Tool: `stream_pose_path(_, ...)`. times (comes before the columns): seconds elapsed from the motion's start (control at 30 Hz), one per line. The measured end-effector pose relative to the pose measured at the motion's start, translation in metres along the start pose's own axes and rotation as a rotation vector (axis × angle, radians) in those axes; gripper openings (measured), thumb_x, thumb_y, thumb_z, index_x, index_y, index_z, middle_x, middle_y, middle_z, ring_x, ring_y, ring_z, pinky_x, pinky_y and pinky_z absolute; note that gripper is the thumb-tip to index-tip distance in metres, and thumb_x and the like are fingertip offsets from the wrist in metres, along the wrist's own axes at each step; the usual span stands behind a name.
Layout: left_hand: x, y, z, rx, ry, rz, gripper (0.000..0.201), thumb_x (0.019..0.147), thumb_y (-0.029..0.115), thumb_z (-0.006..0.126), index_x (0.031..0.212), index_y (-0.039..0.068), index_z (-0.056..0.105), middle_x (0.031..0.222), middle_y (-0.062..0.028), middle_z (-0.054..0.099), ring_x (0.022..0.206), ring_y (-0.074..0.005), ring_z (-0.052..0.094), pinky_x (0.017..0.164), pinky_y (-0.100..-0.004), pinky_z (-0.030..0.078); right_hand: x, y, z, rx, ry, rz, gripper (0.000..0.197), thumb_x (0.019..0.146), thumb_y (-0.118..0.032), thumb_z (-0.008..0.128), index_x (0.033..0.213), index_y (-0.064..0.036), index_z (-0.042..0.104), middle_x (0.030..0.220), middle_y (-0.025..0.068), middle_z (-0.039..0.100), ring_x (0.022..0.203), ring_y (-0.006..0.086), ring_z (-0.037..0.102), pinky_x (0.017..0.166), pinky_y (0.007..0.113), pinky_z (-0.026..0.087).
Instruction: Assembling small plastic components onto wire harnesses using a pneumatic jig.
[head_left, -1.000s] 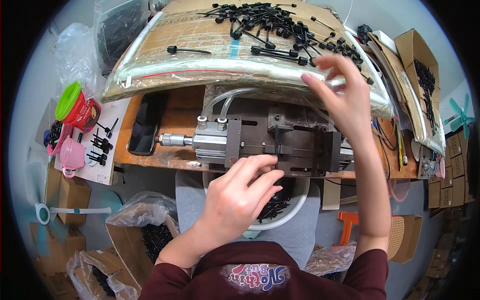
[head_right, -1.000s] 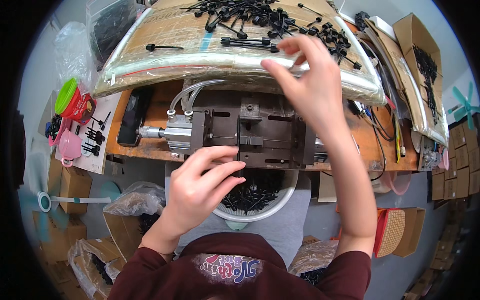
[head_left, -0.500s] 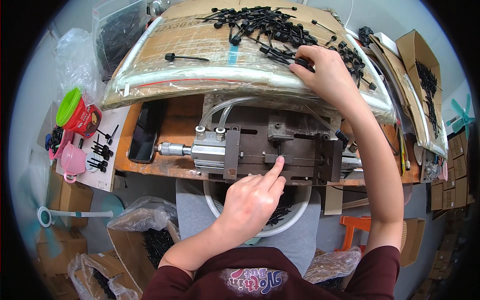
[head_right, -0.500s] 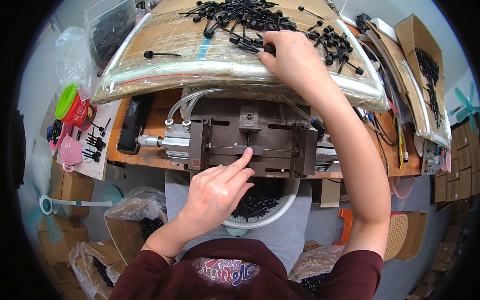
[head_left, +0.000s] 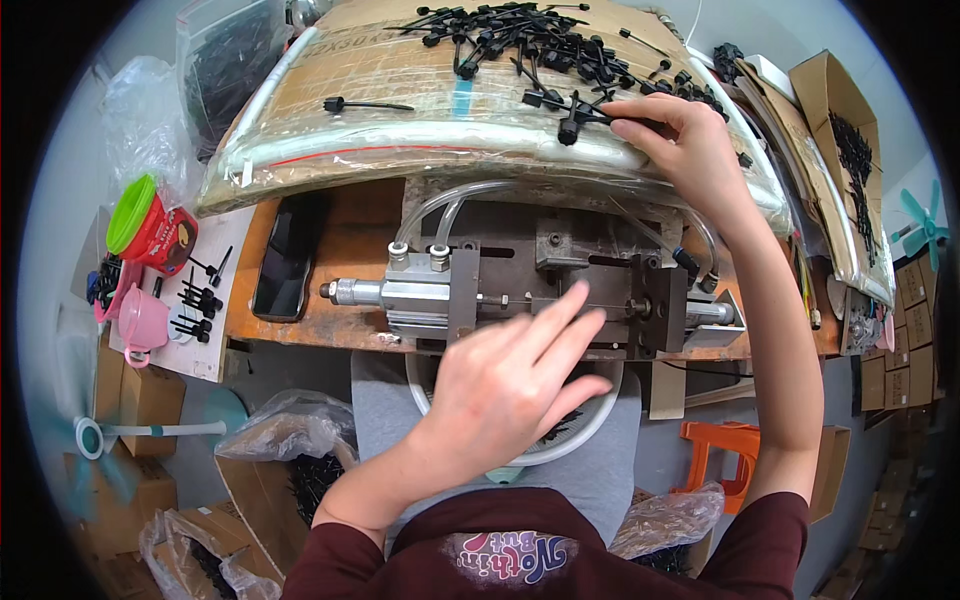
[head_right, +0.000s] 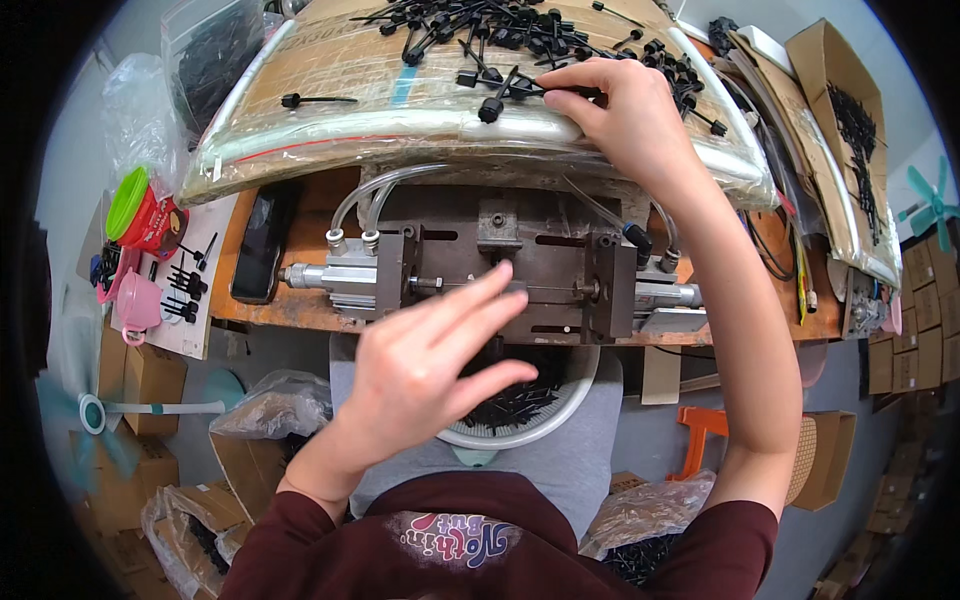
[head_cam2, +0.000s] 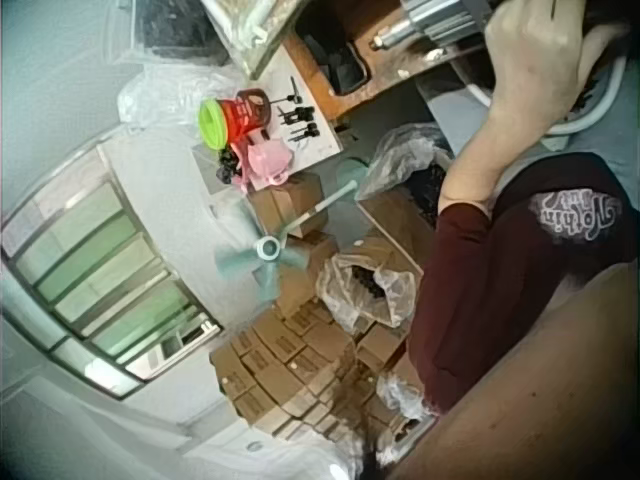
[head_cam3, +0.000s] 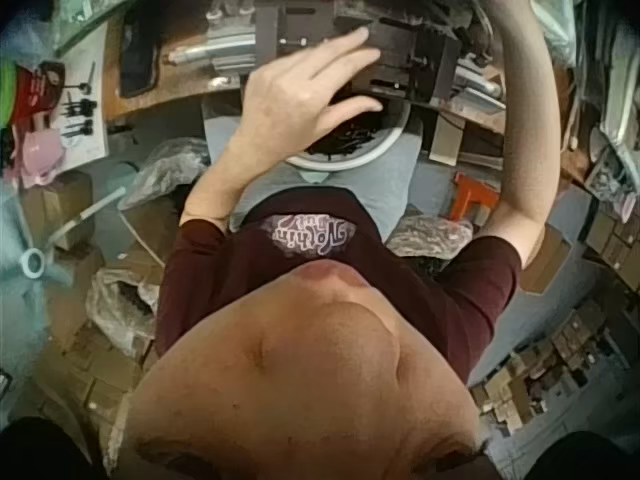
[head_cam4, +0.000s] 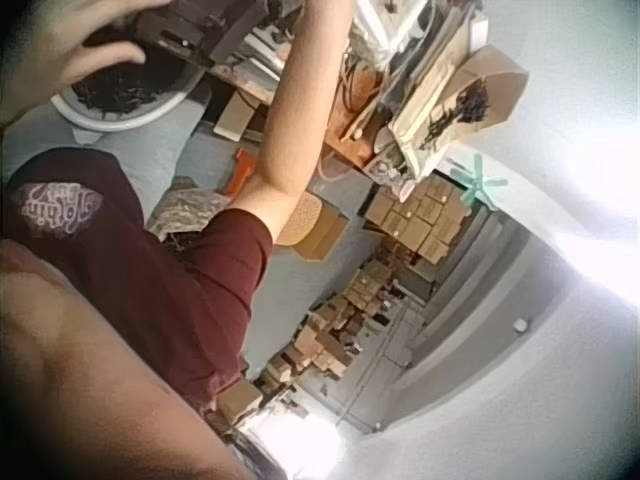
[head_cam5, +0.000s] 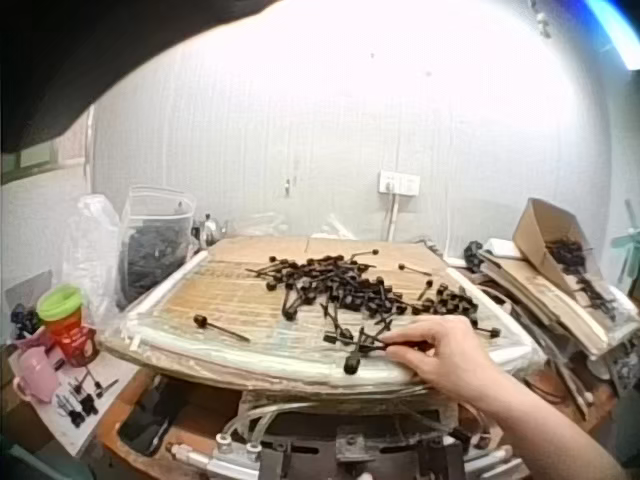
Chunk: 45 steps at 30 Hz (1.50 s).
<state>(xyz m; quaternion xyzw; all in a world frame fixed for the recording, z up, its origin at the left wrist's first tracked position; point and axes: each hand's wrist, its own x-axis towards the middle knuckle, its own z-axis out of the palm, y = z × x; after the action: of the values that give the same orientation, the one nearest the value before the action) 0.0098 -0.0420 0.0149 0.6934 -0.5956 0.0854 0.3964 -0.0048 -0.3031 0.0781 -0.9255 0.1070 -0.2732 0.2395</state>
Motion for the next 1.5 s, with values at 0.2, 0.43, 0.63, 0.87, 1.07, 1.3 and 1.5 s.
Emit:
stream_pose_path(0.2,0.085,-0.047,-0.005,0.381,0.412,0.152,0.032,0.082,0.013,0.073,0.111,0.001,0.069,0.112,-0.0113,0.068,0.097,-0.0304,0.063,0.084,-0.0378,0.051,-0.003,-0.016,0.002,-0.193,0.024,-0.246,0.018,0.083,-0.011,0.070,0.098,-0.0034,0.074,0.093,0.0151,0.072,0.086,0.0315,0.069,0.080,0.037,0.053)
stream_pose_path(0.43,0.081,-0.049,-0.019,0.182,0.312,0.094,0.023,0.081,0.005,0.073,0.103,0.001,0.071,0.094,-0.0085,0.067,0.078,-0.0238,0.066,0.071,-0.0322,0.054,0.017,-0.011,-0.008,-0.205,-0.120,-0.079,0.022,0.078,-0.011,0.072,0.099,-0.0046,0.074,0.092,0.0138,0.074,0.089,0.0284,0.071,0.084,0.038,0.054)
stream_pose_path(0.63,0.017,-0.012,-0.025,-0.163,0.231,-0.069,0.029,0.069,0.000,0.082,0.097,0.002,0.074,0.105,-0.0116,0.064,0.081,-0.0176,0.067,0.067,-0.0285,0.057,0.050,-0.003,-0.012,-0.278,-0.322,-0.087,0.040,0.072,-0.013,0.076,0.111,-0.0056,0.068,0.095,0.0110,0.073,0.088,0.0216,0.067,0.081,0.035,0.052)
stream_pose_path(0.87,-0.022,0.001,0.003,0.011,0.067,-0.059,0.028,0.067,0.006,0.082,0.092,0.000,0.071,0.118,-0.0137,0.065,0.084,-0.0227,0.067,0.071,-0.0305,0.057,0.083,-0.057,-0.002,-0.628,-0.711,-0.152,0.024,0.071,-0.011,0.077,0.094,-0.0043,0.073,0.085,0.0146,0.072,0.082,0.0262,0.069,0.074,0.037,0.054)
stream_pose_path(1.07,-0.034,-0.005,0.028,0.073,0.039,-0.010,0.026,0.071,0.010,0.079,0.092,0.000,0.069,0.120,-0.0158,0.066,0.088,-0.0252,0.068,0.074,-0.0328,0.056,0.070,-0.054,-0.005,-0.668,-0.614,-0.203,0.023,0.073,-0.007,0.070,0.095,0.0000,0.071,0.089,0.0190,0.070,0.086,0.0320,0.067,0.077,0.041,0.052)
stream_pose_path(1.3,-0.028,-0.008,0.033,0.147,0.011,-0.015,0.025,0.071,0.011,0.079,0.092,0.002,0.070,0.118,-0.0133,0.069,0.070,-0.0194,0.068,0.064,-0.0288,0.053,0.027,-0.027,-0.011,-0.567,-0.264,-0.458,0.020,0.087,-0.013,0.067,0.102,0.0010,0.069,0.093,0.0123,0.067,0.083,0.0281,0.064,0.079,0.038,0.053)
stream_pose_path(1.5,-0.028,-0.008,0.029,0.134,-0.045,-0.039,0.028,0.072,0.012,0.080,0.097,0.003,0.071,0.117,-0.0106,0.069,0.065,-0.0169,0.067,0.060,-0.0263,0.052,-0.034,-0.027,-0.015,-0.486,0.156,-0.700,0.030,0.079,0.001,0.070,0.109,-0.0004,0.069,0.095,0.0132,0.070,0.086,0.0239,0.068,0.074,0.032,0.055)
